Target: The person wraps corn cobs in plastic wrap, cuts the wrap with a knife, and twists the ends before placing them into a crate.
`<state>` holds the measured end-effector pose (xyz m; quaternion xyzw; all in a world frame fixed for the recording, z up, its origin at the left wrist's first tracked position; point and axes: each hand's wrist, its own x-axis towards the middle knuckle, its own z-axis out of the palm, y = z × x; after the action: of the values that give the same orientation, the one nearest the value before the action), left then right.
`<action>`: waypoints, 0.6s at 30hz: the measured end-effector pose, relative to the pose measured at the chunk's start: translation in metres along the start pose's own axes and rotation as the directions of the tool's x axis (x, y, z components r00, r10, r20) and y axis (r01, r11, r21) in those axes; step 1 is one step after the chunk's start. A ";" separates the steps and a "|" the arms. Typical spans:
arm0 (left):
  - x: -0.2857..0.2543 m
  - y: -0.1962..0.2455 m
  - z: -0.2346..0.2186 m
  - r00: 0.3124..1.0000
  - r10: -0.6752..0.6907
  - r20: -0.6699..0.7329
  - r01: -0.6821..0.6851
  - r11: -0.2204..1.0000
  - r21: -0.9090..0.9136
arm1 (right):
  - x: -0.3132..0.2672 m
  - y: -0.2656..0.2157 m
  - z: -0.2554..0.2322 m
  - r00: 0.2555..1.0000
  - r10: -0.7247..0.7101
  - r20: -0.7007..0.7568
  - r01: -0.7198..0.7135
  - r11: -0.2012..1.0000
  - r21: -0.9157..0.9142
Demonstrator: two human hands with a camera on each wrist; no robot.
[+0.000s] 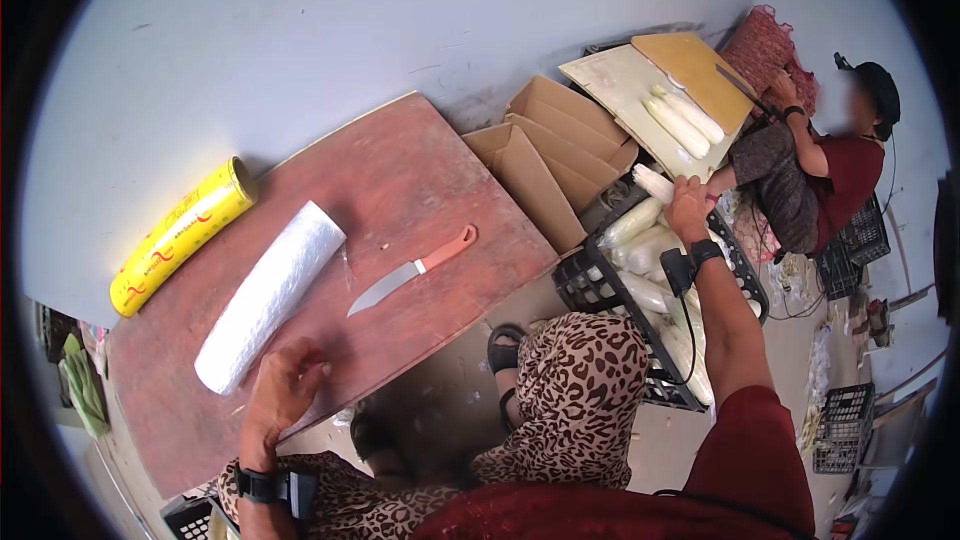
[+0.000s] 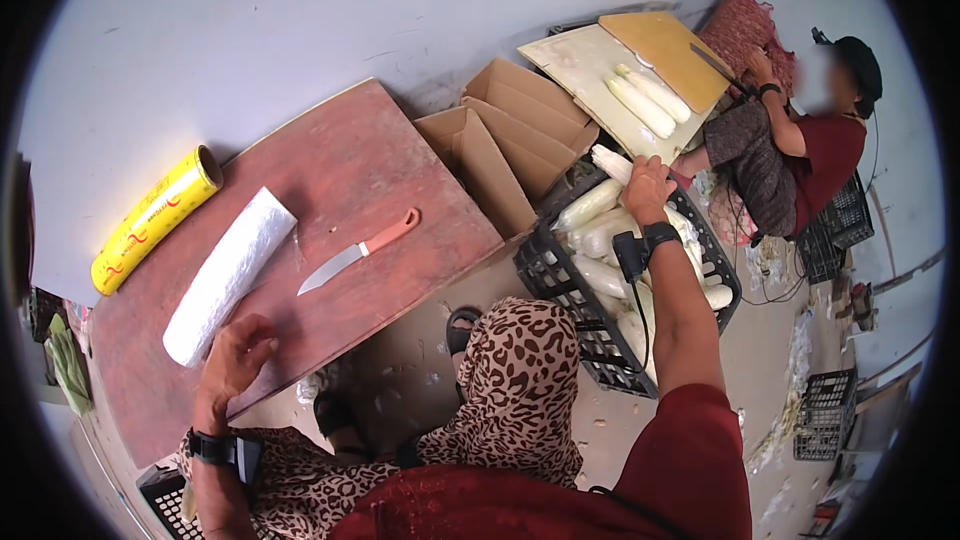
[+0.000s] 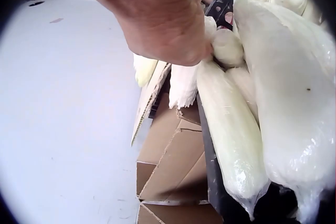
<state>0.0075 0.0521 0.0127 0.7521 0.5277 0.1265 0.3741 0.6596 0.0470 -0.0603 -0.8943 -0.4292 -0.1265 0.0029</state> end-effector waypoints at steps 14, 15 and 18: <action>-0.009 -0.003 -0.006 0.996 0.078 -0.050 -0.077 0.997 0.030 | 0.016 0.048 0.000 0.959 -0.014 -0.284 0.130 0.909 0.395; -0.010 -0.003 -0.007 0.994 0.093 -0.055 -0.091 0.995 0.026 | 0.011 0.042 -0.017 0.992 0.085 -0.096 -0.006 0.779 0.627; -0.015 0.009 -0.010 0.994 0.096 -0.047 -0.096 0.995 -0.015 | -0.010 0.008 -0.077 0.915 -0.031 0.401 -0.392 0.160 0.906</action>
<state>0.0015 0.0415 0.0294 0.7702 0.4983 0.1660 0.3618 0.6425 0.0251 0.0127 -0.7360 -0.2914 0.3280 0.5155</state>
